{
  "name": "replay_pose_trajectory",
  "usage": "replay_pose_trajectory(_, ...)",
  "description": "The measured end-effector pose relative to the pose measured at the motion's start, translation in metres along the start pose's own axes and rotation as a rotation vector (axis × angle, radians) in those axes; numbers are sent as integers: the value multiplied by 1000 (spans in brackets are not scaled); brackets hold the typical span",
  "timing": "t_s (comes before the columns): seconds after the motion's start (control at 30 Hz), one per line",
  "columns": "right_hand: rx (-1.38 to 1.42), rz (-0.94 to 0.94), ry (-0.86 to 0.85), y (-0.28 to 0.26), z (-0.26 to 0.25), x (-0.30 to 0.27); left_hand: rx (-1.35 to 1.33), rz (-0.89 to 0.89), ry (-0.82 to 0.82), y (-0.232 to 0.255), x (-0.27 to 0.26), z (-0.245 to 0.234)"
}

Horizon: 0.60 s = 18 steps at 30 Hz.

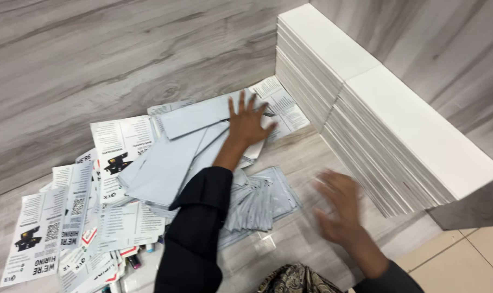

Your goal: The person sits on the floor and sorts a large pile of white and gray papers, separating them into neat stacks. They repeatedly pick up sheets, align them, and place them into organized piles on the right side of the frame.

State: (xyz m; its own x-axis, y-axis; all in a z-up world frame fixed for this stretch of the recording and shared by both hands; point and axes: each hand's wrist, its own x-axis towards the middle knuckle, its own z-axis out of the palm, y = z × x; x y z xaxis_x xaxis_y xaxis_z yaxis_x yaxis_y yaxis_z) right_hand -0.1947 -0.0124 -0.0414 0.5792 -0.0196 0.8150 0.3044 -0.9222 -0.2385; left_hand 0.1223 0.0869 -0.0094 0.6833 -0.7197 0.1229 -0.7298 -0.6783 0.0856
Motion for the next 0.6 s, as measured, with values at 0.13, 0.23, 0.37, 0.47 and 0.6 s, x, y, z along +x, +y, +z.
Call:
replay_pose_trajectory(0.13,29,246,-317,47,98,57,159,52,-91,-9,-4,38)
replay_pose_trajectory(0.23,-160,314,-451,106,150,96,95,79,-23,-23,-15,61)
replay_pose_trajectory(0.37,-249,350,-425,136,183,106,50,65,-116,-31,-20,72)
replay_pose_trajectory(0.47,-255,371,-450,144,192,102,44,45,-134,-40,-19,72)
replay_pose_trajectory(0.6,-308,384,-581,150,196,88,48,20,-179,-60,-43,68)
